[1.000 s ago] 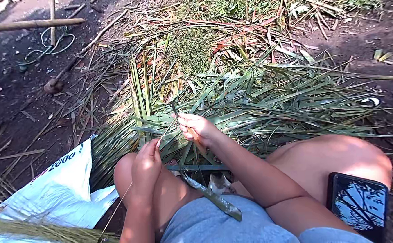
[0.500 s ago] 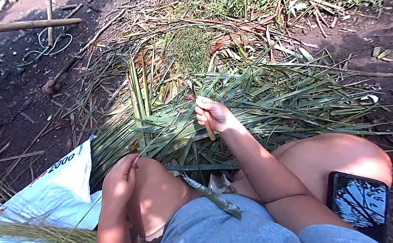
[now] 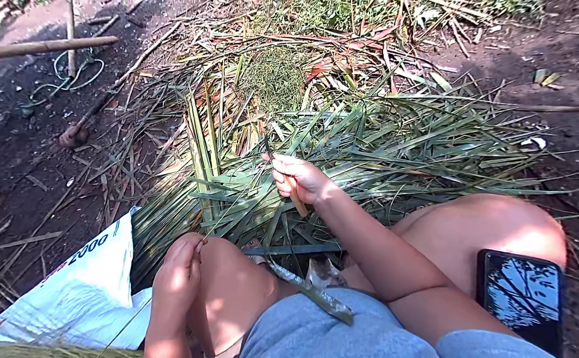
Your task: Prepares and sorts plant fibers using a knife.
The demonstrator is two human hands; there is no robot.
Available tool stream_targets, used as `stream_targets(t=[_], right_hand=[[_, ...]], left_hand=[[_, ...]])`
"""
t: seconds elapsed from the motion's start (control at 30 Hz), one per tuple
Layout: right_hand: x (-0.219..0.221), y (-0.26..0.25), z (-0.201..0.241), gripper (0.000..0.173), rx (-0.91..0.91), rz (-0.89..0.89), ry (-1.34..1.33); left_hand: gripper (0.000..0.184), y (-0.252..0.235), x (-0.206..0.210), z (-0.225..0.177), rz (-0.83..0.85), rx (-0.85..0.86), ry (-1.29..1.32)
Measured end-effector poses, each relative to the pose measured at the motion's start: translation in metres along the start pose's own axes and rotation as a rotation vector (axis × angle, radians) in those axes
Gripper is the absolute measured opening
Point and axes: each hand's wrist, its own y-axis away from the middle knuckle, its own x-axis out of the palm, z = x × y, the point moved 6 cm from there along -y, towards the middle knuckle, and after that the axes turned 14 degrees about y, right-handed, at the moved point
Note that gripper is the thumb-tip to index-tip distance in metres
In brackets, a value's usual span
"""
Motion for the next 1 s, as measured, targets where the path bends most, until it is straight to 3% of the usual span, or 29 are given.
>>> stream_targets(t=[0.63, 1.0], right_hand=[[-0.035, -0.004, 0.016, 0.032, -0.020, -0.143, -0.121], [-0.070, -0.004, 0.026, 0.030, -0.102, -0.229, -0.170]], left_hand=[[0.038, 0.038, -0.057, 0.056, 0.016, -0.141, 0.028], [0.038, 0.070, -0.095, 0.108, 0.007, -0.221, 0.102]])
